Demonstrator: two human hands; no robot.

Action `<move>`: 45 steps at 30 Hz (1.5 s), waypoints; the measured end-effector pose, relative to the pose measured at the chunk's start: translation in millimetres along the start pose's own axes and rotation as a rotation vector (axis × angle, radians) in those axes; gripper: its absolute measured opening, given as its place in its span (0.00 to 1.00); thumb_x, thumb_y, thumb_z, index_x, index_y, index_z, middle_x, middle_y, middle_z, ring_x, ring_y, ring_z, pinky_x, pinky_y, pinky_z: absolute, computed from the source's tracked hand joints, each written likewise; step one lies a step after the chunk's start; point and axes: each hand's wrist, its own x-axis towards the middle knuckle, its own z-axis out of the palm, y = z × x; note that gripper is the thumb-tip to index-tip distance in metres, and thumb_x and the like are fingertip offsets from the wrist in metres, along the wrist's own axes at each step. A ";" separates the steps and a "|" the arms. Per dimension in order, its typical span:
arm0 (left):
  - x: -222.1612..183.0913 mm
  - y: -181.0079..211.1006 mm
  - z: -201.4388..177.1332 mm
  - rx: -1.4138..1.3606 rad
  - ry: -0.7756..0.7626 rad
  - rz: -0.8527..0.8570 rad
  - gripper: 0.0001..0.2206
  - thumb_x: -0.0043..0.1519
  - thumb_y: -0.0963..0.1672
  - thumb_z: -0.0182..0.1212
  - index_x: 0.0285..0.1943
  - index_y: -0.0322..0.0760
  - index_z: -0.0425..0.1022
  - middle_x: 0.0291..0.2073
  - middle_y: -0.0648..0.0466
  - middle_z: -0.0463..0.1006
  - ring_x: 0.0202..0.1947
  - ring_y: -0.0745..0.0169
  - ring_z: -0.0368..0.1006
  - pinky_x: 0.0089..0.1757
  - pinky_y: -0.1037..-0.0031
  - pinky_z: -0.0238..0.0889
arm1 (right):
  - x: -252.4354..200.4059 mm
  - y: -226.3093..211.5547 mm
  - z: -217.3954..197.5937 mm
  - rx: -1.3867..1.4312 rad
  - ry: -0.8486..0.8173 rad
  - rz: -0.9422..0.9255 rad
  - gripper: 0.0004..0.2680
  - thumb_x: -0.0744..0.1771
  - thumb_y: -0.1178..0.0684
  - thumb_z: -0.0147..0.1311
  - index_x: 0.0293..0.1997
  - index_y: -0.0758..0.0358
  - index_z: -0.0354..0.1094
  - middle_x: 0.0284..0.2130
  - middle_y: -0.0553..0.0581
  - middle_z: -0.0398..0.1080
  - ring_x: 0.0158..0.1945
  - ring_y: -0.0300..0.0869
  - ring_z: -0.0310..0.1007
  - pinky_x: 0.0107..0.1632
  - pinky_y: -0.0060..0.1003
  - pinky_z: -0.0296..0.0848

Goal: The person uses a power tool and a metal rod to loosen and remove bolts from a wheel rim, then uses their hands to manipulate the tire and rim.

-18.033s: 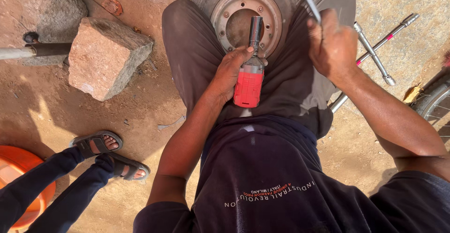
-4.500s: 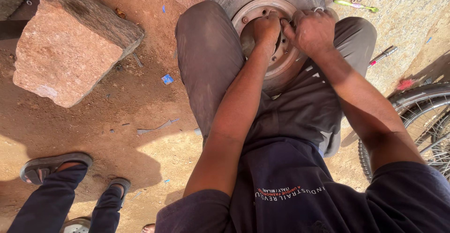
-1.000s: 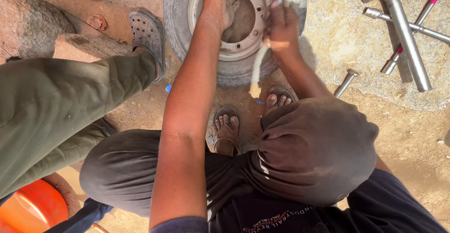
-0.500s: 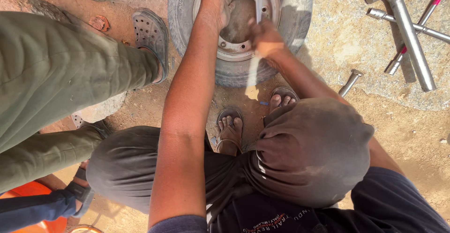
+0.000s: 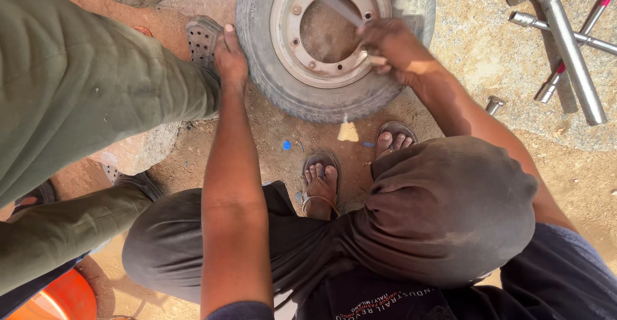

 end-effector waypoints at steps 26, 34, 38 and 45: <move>-0.5 55.0 11.4 -0.227 0.258 0.311 0.18 0.72 0.50 0.45 0.59 0.34 0.72 0.47 0.42 0.82 0.49 0.43 0.81 0.48 0.59 0.72 | -28.4 31.1 -9.8 -0.972 -0.321 -0.693 0.13 0.75 0.45 0.51 0.50 0.67 0.74 0.31 0.67 0.76 0.28 0.44 0.72 0.28 0.43 0.71; 4.0 81.4 29.8 -0.121 0.201 0.282 0.18 0.73 0.51 0.48 0.59 0.35 0.73 0.50 0.43 0.82 0.53 0.39 0.77 0.53 0.57 0.68 | -29.9 22.1 -40.9 -0.584 -0.052 -0.432 0.12 0.75 0.49 0.47 0.50 0.70 0.72 0.27 0.58 0.70 0.26 0.36 0.63 0.29 0.35 0.60; -17.6 88.2 38.2 0.152 0.185 0.234 0.17 0.67 0.48 0.57 0.62 0.40 0.71 0.61 0.48 0.73 0.63 0.44 0.66 0.60 0.54 0.58 | 0.9 7.0 -52.8 0.274 0.718 -0.323 0.18 0.78 0.44 0.33 0.46 0.70 0.67 0.24 0.49 0.62 0.22 0.34 0.59 0.24 0.32 0.68; -27.8 63.4 42.7 0.229 0.157 0.430 0.25 0.66 0.45 0.63 0.72 0.39 0.61 0.72 0.49 0.60 0.73 0.45 0.53 0.67 0.50 0.46 | -14.3 -4.5 -22.2 -0.070 0.545 -0.256 0.11 0.75 0.45 0.39 0.44 0.60 0.64 0.20 0.45 0.62 0.19 0.32 0.60 0.20 0.29 0.60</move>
